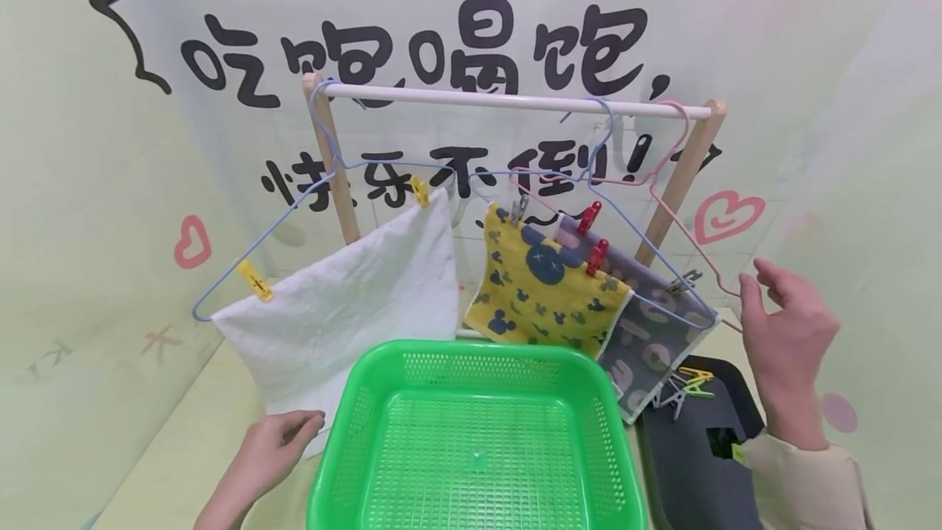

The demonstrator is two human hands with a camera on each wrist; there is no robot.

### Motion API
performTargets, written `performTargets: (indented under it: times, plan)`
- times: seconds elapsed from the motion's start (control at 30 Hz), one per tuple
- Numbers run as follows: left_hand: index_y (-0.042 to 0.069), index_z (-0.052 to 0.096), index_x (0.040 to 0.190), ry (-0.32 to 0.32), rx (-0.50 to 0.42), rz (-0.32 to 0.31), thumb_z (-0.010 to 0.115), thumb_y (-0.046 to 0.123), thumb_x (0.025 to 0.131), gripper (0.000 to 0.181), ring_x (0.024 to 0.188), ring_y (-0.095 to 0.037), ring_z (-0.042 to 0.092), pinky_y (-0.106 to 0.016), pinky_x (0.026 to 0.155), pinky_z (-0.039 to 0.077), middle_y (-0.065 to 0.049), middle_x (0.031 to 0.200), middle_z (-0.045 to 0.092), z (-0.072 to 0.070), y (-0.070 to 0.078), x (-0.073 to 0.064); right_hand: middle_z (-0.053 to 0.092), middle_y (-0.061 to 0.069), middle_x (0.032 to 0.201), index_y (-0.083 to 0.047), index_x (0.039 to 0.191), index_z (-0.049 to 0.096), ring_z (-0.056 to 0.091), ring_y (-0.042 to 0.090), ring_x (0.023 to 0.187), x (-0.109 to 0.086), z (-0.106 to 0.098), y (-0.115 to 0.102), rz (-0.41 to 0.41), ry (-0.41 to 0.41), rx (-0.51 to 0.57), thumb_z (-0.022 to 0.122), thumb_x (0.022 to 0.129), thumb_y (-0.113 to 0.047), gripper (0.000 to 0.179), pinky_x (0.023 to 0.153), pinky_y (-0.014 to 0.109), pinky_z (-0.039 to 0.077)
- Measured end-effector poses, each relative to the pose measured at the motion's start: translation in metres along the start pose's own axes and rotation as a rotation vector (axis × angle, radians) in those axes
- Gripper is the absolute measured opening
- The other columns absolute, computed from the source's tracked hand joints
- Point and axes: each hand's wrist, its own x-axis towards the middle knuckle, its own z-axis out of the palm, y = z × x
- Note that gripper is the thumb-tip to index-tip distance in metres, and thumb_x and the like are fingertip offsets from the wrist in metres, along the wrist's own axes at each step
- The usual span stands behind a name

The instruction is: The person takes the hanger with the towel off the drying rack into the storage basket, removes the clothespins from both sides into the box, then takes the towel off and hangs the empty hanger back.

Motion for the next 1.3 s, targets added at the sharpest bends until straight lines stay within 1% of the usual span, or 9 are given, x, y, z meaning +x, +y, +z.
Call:
performTargets:
  times: [0.27, 0.4, 0.53, 0.63, 0.67, 0.77, 0.9, 1.07, 1.3]
  plan:
    - [-0.004, 0.064, 0.114, -0.092, -0.154, -0.122, 0.053, 0.025, 0.097, 0.036, 0.096, -0.024, 0.065, -0.043, 0.088, 0.052, -0.012, 0.103, 0.069, 0.010, -0.012, -0.007, 0.066, 0.026, 0.095, 0.008, 0.103, 0.068, 0.034, -0.028, 0.076, 0.003, -0.001, 0.006, 0.062, -0.126, -0.055, 0.067, 0.085, -0.002, 0.021, 0.072, -0.005, 0.029]
    - [-0.006, 0.060, 0.118, -0.149, -0.273, -0.149, 0.050, 0.030, 0.098, 0.042, 0.099, -0.023, 0.064, -0.044, 0.090, 0.051, -0.015, 0.109, 0.067, 0.014, -0.018, -0.008, 0.067, 0.025, 0.094, 0.007, 0.102, 0.068, 0.033, -0.027, 0.072, 0.004, -0.001, 0.010, 0.102, -0.205, -0.108, 0.067, 0.086, -0.007, 0.021, 0.068, -0.006, 0.028]
    - [-0.014, 0.050, 0.124, -0.252, -0.453, -0.113, 0.046, 0.029, 0.100, 0.049, 0.098, -0.016, 0.064, -0.032, 0.088, 0.054, -0.024, 0.119, 0.060, 0.017, -0.028, -0.006, 0.067, 0.025, 0.094, 0.007, 0.105, 0.068, 0.063, 0.006, 0.075, 0.005, 0.000, 0.010, 0.157, -0.303, -0.154, 0.067, 0.088, -0.012, 0.026, 0.063, -0.006, 0.029]
    - [-0.019, 0.041, 0.129, -0.349, -0.587, -0.080, 0.042, 0.026, 0.102, 0.052, 0.098, -0.009, 0.063, -0.027, 0.088, 0.053, -0.028, 0.123, 0.055, 0.020, -0.036, -0.005, 0.067, 0.027, 0.094, 0.007, 0.107, 0.066, 0.064, 0.037, 0.083, 0.006, 0.000, 0.010, 0.182, -0.342, -0.155, 0.066, 0.089, -0.013, 0.028, 0.060, -0.005, 0.029]
    - [-0.019, 0.037, 0.131, -0.379, -0.622, -0.077, 0.042, 0.025, 0.102, 0.053, 0.099, -0.007, 0.062, -0.027, 0.088, 0.053, -0.028, 0.125, 0.053, 0.021, -0.039, -0.005, 0.067, 0.026, 0.094, 0.007, 0.108, 0.066, 0.064, 0.037, 0.083, 0.006, 0.001, 0.010, 0.187, -0.345, -0.152, 0.066, 0.089, -0.013, 0.028, 0.060, -0.006, 0.030]
    - [-0.020, 0.030, 0.134, -0.444, -0.717, -0.088, 0.042, 0.025, 0.102, 0.056, 0.101, -0.006, 0.060, -0.031, 0.090, 0.053, -0.027, 0.130, 0.050, 0.025, -0.044, -0.005, 0.068, 0.025, 0.093, 0.006, 0.107, 0.067, 0.064, 0.006, 0.072, 0.007, 0.002, 0.010, 0.186, -0.340, -0.141, 0.066, 0.089, -0.013, 0.026, 0.060, -0.006, 0.030]
    - [-0.022, 0.028, 0.133, -0.518, -0.879, -0.093, 0.040, 0.021, 0.103, 0.054, 0.102, -0.011, 0.061, -0.034, 0.089, 0.053, -0.017, 0.125, 0.057, 0.026, -0.049, -0.003, 0.068, 0.025, 0.090, 0.007, 0.103, 0.069, 0.035, -0.028, 0.065, 0.007, 0.004, 0.012, 0.152, -0.316, -0.111, 0.068, 0.087, -0.009, 0.022, 0.062, -0.007, 0.030]
    - [-0.012, 0.048, 0.128, -0.596, -1.051, -0.070, 0.037, 0.017, 0.104, 0.039, 0.100, -0.015, 0.063, -0.032, 0.086, 0.054, -0.001, 0.113, 0.065, 0.026, -0.052, -0.001, 0.067, 0.026, 0.088, 0.008, 0.099, 0.069, 0.034, -0.031, 0.065, 0.006, 0.009, 0.015, 0.131, -0.302, -0.077, 0.068, 0.085, -0.005, 0.019, 0.063, -0.008, 0.030]
    - [-0.003, 0.059, 0.122, -0.623, -1.100, -0.038, 0.032, 0.014, 0.104, 0.036, 0.101, -0.014, 0.063, -0.029, 0.087, 0.054, 0.001, 0.113, 0.065, 0.026, -0.055, -0.003, 0.067, 0.026, 0.084, 0.008, 0.095, 0.070, 0.037, -0.029, 0.062, 0.004, 0.012, 0.016, 0.109, -0.301, -0.026, 0.071, 0.082, -0.002, 0.016, 0.060, -0.007, 0.032]
